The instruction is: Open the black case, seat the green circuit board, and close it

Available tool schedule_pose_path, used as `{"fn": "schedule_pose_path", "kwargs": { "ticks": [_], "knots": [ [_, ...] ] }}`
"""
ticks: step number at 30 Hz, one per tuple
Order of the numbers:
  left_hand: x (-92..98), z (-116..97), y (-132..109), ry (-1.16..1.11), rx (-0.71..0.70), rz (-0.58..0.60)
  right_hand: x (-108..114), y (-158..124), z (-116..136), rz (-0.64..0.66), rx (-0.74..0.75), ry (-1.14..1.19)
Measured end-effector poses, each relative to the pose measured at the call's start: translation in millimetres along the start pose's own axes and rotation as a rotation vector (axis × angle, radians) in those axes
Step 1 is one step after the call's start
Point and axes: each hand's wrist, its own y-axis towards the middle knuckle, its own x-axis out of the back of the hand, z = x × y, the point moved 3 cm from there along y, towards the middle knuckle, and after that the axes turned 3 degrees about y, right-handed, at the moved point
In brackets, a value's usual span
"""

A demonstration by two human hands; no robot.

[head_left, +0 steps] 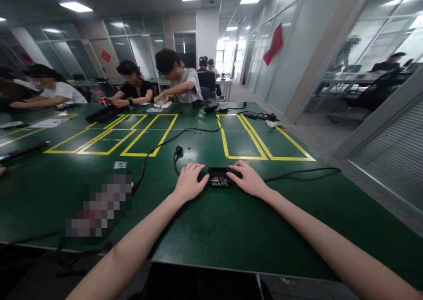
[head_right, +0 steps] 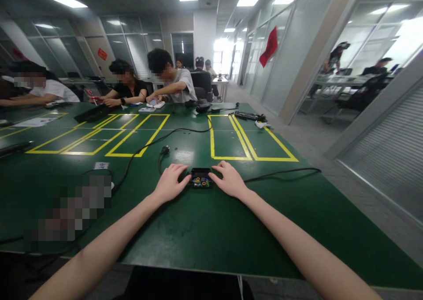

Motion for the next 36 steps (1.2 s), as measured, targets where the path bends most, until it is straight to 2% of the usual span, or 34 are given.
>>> {"fn": "schedule_pose_path", "kwargs": {
  "ticks": [3, 7, 10, 20, 36],
  "knots": [
    [-3.1, 2, 3, -0.088, 0.018, 0.035, -5, 1, 0, 0.03, -0.041, 0.2],
    [-4.1, 4, 4, -0.431, 0.077, 0.024, -8, 1, 1, 0.064, -0.121, 0.544],
    [-5.0, 3, 4, -0.566, 0.117, 0.033, -6, 0, 3, 0.054, -0.128, 0.653],
    [-9.3, 5, 6, -0.584, 0.135, 0.033, -6, 0, 3, 0.01, -0.147, 0.651],
    [-8.2, 3, 5, -0.565, 0.111, 0.052, -1, -1, 9, 0.057, -0.089, 0.588]
  ]
}}
